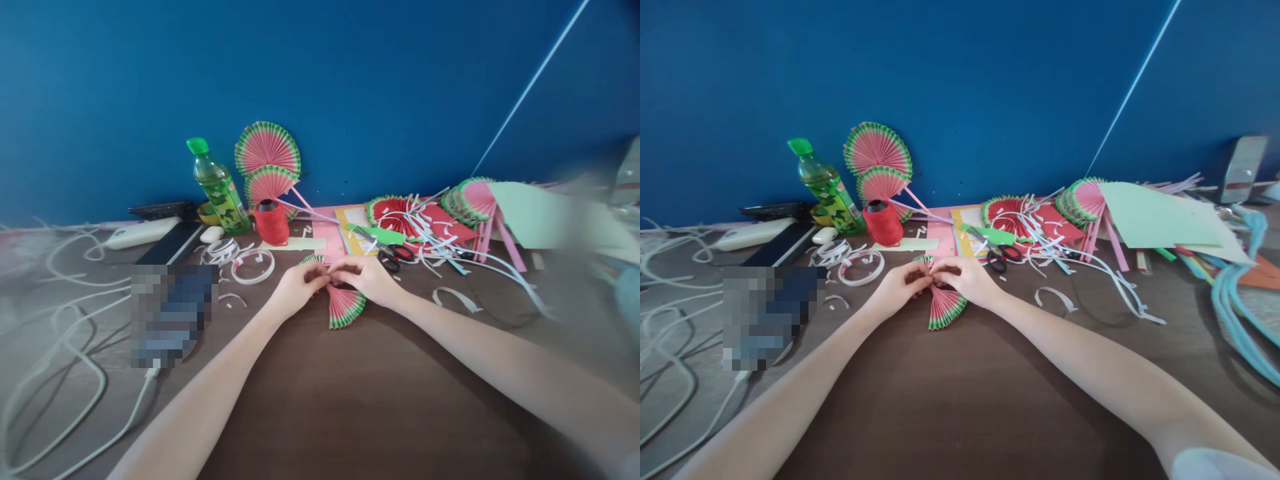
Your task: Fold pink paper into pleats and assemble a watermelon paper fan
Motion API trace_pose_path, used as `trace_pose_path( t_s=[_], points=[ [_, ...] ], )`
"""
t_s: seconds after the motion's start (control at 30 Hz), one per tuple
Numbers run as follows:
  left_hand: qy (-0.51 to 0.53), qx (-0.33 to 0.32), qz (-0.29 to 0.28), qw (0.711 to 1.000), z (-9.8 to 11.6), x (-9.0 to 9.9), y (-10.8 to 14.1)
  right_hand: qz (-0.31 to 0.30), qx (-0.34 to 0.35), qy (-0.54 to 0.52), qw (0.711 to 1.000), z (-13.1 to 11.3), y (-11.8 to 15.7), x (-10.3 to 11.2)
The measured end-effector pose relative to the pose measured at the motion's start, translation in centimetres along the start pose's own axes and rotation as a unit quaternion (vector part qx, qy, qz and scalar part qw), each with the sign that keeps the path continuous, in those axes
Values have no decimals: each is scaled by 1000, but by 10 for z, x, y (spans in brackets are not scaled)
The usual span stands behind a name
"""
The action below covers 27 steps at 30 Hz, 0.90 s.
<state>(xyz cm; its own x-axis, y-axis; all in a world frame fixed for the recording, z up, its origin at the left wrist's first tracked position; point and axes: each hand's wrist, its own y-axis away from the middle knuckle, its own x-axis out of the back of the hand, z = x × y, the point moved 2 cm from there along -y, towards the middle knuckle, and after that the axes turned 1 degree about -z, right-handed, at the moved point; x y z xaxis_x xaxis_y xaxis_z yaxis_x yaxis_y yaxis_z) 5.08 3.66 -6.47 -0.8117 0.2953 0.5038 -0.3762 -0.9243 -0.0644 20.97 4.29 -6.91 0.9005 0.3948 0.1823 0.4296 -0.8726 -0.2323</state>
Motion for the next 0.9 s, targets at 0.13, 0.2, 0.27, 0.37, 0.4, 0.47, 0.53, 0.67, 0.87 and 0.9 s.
trace_pose_path(
  t_s=[0.13, 0.2, 0.27, 0.37, 0.4, 0.47, 0.53, 0.67, 0.87, 0.9],
  points=[
    [-9, -6, -1, 1000, 0, 0, 0, 5, 8, -8, 1000, 3, 0, 0],
    [-23, -16, 4, 1000, -1, 0, -1, 8, 19, 9, 1000, 4, 0, 1],
    [-30, -22, 9, 999, -1, 0, -1, 14, 37, 40, 998, 5, 1, 1],
    [-33, -22, 15, 999, -2, 0, -1, 34, 78, 105, 991, 3, 4, 3],
    [-37, -25, 17, 999, -2, 0, -1, 42, 99, 137, 985, 2, 5, 3],
    [-50, -41, 20, 998, -1, -1, -1, 51, 154, 214, 963, -2, 8, 2],
    [-71, -64, 24, 995, 0, -2, 0, 54, 206, 286, 934, -4, 11, 0],
    [-109, -93, 29, 989, 2, -4, 2, 51, 258, 368, 892, -4, 13, -2],
    [-149, -110, 22, 982, 2, -6, 2, 57, 281, 385, 877, -4, 14, -2],
    [-151, -112, 21, 982, 2, -7, 2, 61, 283, 387, 876, -5, 14, -3]
  ],
)
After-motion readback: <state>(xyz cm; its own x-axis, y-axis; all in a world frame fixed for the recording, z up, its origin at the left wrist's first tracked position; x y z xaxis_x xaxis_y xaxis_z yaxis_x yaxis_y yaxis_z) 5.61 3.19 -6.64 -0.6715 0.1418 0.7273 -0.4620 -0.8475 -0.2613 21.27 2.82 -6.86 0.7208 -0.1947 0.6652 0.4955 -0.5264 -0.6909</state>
